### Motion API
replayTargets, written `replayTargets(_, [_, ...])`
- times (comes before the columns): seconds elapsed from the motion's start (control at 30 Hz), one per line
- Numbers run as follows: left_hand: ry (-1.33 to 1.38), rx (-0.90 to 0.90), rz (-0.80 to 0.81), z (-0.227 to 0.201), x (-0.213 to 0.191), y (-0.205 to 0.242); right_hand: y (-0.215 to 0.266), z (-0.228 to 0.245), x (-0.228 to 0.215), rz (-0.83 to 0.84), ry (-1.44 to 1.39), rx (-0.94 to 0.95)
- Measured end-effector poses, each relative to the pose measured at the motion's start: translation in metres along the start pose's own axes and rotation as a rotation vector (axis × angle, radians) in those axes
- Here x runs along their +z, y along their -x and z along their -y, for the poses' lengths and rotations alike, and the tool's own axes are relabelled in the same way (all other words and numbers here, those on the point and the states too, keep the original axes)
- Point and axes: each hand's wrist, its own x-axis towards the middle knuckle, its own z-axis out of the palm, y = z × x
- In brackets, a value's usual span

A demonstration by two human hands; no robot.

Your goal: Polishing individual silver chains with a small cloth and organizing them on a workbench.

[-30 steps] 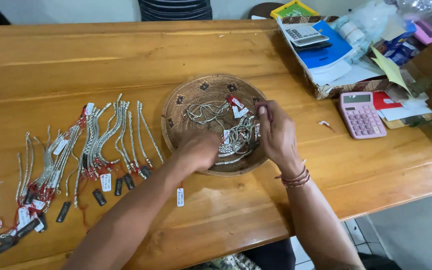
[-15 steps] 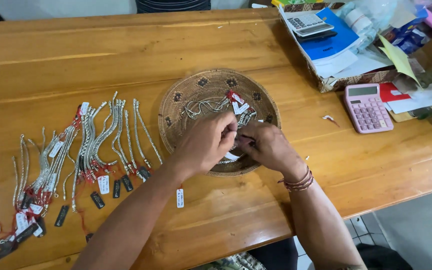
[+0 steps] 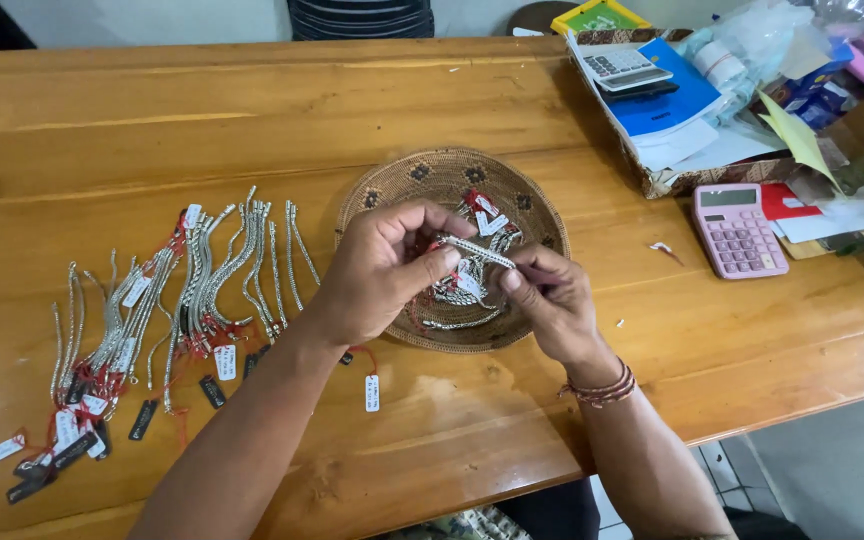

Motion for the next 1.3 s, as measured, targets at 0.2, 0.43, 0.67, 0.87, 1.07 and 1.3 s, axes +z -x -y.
replayTargets(0.2, [-0.187, 0.0, -0.092, 0.0, -0.029, 0.029, 0.011, 0.017, 0.029, 0.156, -0.132, 0.052])
replayTargets(0.43, [-0.335, 0.033, -0.262, -0.009, -0.067, 0.065, 0.009, 0.036, 0.054, 0.497, 0.126, 0.032])
replayTargets(0.67, [-0.353, -0.09, -0.274, 0.017, -0.081, 0.081, 0.021, 0.01, 0.066, 0.452, 0.501, -0.096])
replayTargets(0.87, [-0.376, -0.118, -0.287, 0.052, -0.084, 0.073, 0.02, -0.011, 0.052, 0.298, 0.788, -0.203])
replayTargets(1.07, [-0.353, -0.186, -0.212, 0.054, -0.089, 0.08, 0.015, -0.021, 0.037, 0.228, 0.698, -0.208])
replayTargets(1.3, [-0.401, -0.498, 0.005, 0.027, -0.079, 0.114, 0.024, -0.022, 0.038, 0.23, 0.184, -0.087])
